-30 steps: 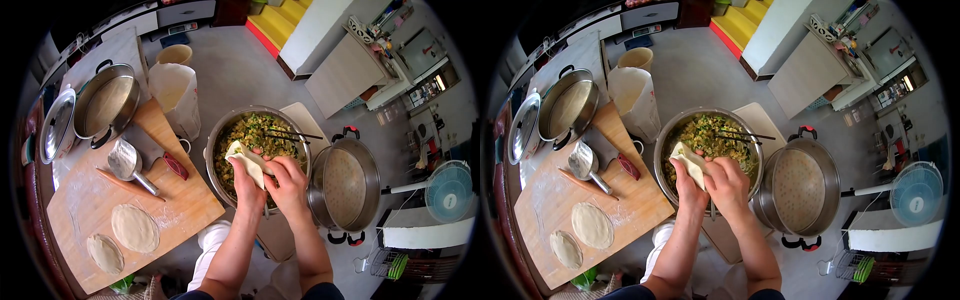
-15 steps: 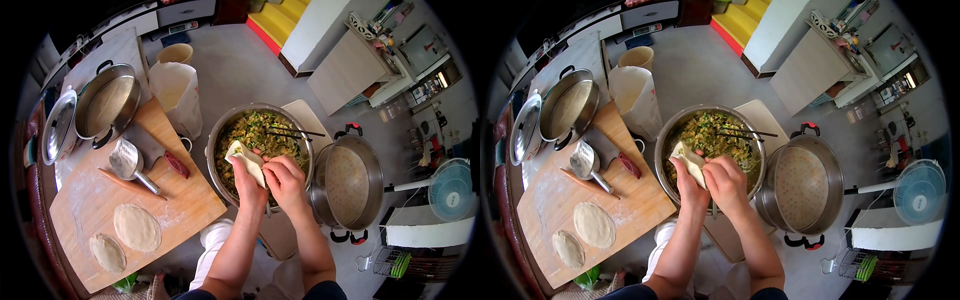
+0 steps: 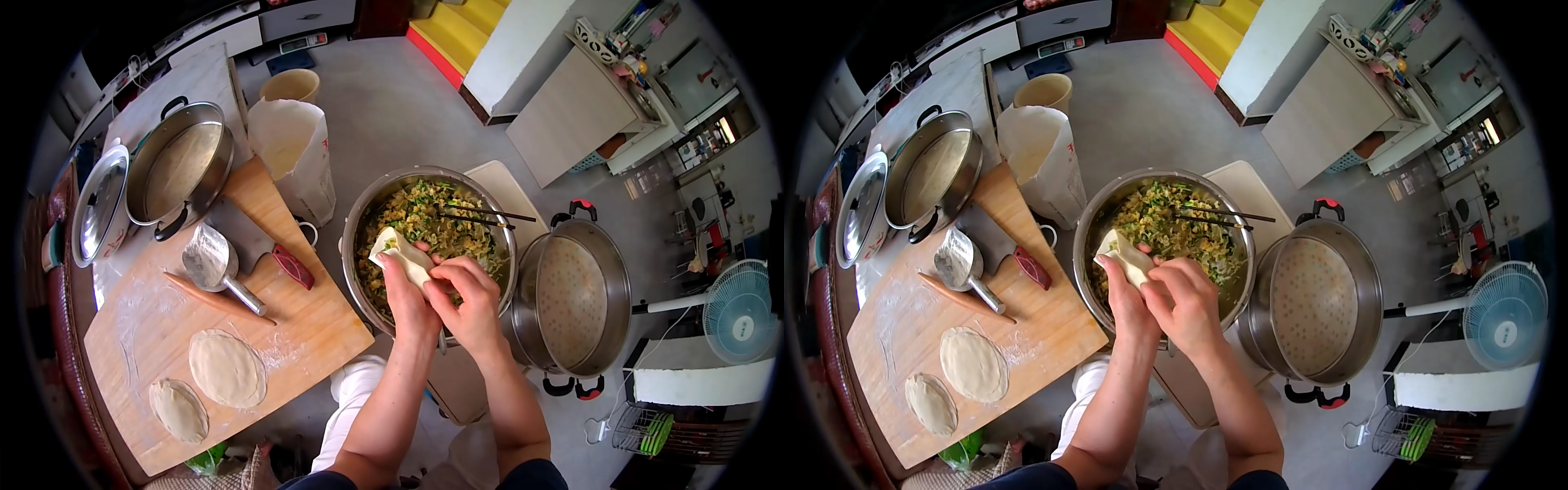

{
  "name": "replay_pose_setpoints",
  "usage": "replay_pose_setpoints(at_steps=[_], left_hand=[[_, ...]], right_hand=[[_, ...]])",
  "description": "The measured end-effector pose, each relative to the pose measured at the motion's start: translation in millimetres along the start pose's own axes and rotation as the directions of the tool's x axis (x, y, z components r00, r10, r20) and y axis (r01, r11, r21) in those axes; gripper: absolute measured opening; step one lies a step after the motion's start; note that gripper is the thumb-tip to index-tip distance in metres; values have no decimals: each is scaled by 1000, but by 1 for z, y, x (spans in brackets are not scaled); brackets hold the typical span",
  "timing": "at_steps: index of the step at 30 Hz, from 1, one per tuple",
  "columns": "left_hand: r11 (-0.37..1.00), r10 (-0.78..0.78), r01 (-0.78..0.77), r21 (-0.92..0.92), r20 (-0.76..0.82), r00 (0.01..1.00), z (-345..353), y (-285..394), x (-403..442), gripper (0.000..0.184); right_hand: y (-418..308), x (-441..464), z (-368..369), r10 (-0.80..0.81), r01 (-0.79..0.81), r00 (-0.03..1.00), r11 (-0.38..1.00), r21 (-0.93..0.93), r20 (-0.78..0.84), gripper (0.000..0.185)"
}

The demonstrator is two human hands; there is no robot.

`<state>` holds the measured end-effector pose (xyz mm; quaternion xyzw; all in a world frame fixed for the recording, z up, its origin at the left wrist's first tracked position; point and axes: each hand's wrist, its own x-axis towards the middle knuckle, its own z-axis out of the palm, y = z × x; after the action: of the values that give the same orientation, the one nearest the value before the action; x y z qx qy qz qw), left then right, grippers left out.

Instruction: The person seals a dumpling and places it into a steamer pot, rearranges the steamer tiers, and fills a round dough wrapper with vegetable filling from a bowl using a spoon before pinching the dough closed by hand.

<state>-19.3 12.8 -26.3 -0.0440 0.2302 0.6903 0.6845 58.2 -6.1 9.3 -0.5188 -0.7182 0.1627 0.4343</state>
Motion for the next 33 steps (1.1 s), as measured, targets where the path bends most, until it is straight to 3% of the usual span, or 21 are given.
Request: replay_pose_setpoints(at_steps=[7,10,13,16,22,28,33], left_hand=[[1000,20,-20,-8,13,1000,-2,-1,2,50],[999,45,-45,-18,20,999,-4,-4,5,49],[998,46,-45,-33,35,998,-4,-4,4,49],[999,39,-38,-37,23,999,-1,-3,2,49],[998,57,-58,8,41,998,3,3,-2,48],[992,82,-88,87,75,994,-4,-5,0,49],[991,88,-91,95,37,995,-1,-6,1,47]], right_hand=[[2,-1,5,-24,21,999,997,-70,-37,18],[0,3,5,-192,177,980,964,-200,-61,18],[-5,3,7,-206,182,976,954,-238,-78,17],[-1,2,7,-201,181,977,956,-233,-67,18],[-10,3,-3,66,-66,998,997,-49,-5,21],[2,5,9,-139,124,984,983,-133,-113,14],[4,6,6,-126,116,989,984,-131,-71,18]])
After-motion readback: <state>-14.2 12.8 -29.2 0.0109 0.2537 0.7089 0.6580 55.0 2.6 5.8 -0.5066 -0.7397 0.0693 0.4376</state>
